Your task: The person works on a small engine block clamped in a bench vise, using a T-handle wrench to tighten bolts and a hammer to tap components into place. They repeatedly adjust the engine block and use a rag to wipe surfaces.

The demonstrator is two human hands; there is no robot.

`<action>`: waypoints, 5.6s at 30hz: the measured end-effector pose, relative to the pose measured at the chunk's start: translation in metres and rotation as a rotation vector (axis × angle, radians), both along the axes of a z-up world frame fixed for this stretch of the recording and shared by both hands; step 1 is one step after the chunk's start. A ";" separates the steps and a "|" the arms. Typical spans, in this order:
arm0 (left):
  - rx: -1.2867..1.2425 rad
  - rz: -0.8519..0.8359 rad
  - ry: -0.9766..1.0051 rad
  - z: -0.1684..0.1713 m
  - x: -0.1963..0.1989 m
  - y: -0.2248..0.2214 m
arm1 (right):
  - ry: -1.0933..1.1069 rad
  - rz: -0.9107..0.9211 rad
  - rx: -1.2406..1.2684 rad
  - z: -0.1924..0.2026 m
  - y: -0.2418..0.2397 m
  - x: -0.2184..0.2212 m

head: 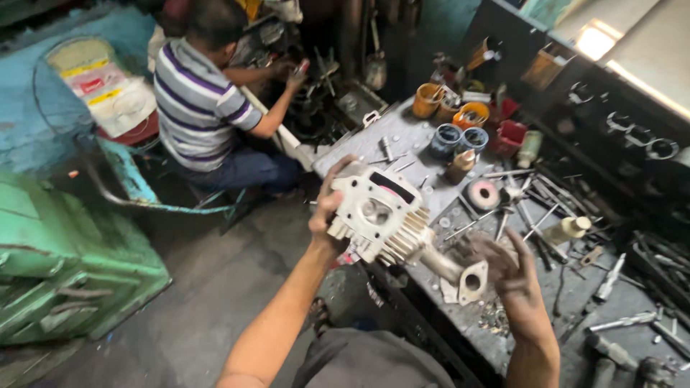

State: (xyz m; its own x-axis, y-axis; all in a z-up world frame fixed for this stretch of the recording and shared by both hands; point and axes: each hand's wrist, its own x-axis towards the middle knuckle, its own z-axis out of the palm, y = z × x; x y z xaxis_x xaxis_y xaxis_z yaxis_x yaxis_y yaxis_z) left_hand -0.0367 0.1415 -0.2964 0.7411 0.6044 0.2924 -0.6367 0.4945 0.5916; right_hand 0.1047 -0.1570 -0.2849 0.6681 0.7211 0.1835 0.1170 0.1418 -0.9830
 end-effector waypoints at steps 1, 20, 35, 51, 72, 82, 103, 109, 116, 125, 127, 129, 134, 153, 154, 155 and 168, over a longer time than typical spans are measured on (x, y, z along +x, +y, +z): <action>0.151 0.045 0.092 -0.007 -0.003 0.006 | 0.249 0.054 0.059 -0.008 0.006 -0.003; 0.592 0.256 0.331 -0.124 -0.011 0.074 | 0.619 0.181 -0.237 -0.065 0.064 -0.033; -0.732 -0.090 1.194 -0.309 -0.107 -0.014 | 0.897 0.232 -0.189 -0.064 0.097 -0.022; -0.948 -0.138 0.907 -0.279 -0.078 0.002 | 0.699 0.219 -0.265 -0.100 0.089 -0.021; 0.714 -0.897 0.605 -0.035 -0.072 0.067 | 0.634 0.211 -0.395 -0.102 0.086 -0.022; 1.389 -0.755 0.084 -0.045 -0.056 0.015 | 0.663 0.219 -0.383 -0.096 0.094 -0.026; 1.300 0.261 0.399 -0.140 -0.127 -0.108 | 0.631 0.178 -0.253 -0.107 0.090 -0.033; 1.440 0.290 0.330 -0.164 -0.134 -0.093 | 0.621 0.188 -0.267 -0.111 0.090 -0.028; 1.505 0.203 0.191 -0.161 -0.126 -0.073 | 0.602 0.216 -0.275 -0.115 0.088 -0.022; 1.606 0.352 0.182 -0.178 -0.118 -0.067 | 0.688 0.190 -0.246 -0.120 0.087 -0.024; 1.445 0.613 0.233 -0.187 -0.113 -0.060 | 0.687 0.184 -0.240 -0.121 0.086 -0.022; 1.208 0.873 0.481 -0.199 -0.108 -0.046 | 0.683 0.179 -0.228 -0.124 0.085 -0.021; 0.780 0.908 0.884 -0.223 -0.118 0.006 | 0.690 0.167 -0.197 -0.133 0.082 -0.026; 0.109 -0.060 0.687 -0.141 -0.023 0.034 | -0.596 -0.154 -0.193 -0.052 0.103 -0.054; 0.111 -0.056 0.669 -0.141 -0.021 0.035 | -0.634 -0.107 -0.206 -0.045 0.108 -0.052; 0.113 -0.052 0.652 -0.141 -0.020 0.035 | -0.673 -0.059 -0.219 -0.037 0.113 -0.052; 0.048 -0.224 0.474 -0.163 -0.007 0.051 | -1.159 0.233 -0.479 0.002 0.183 -0.042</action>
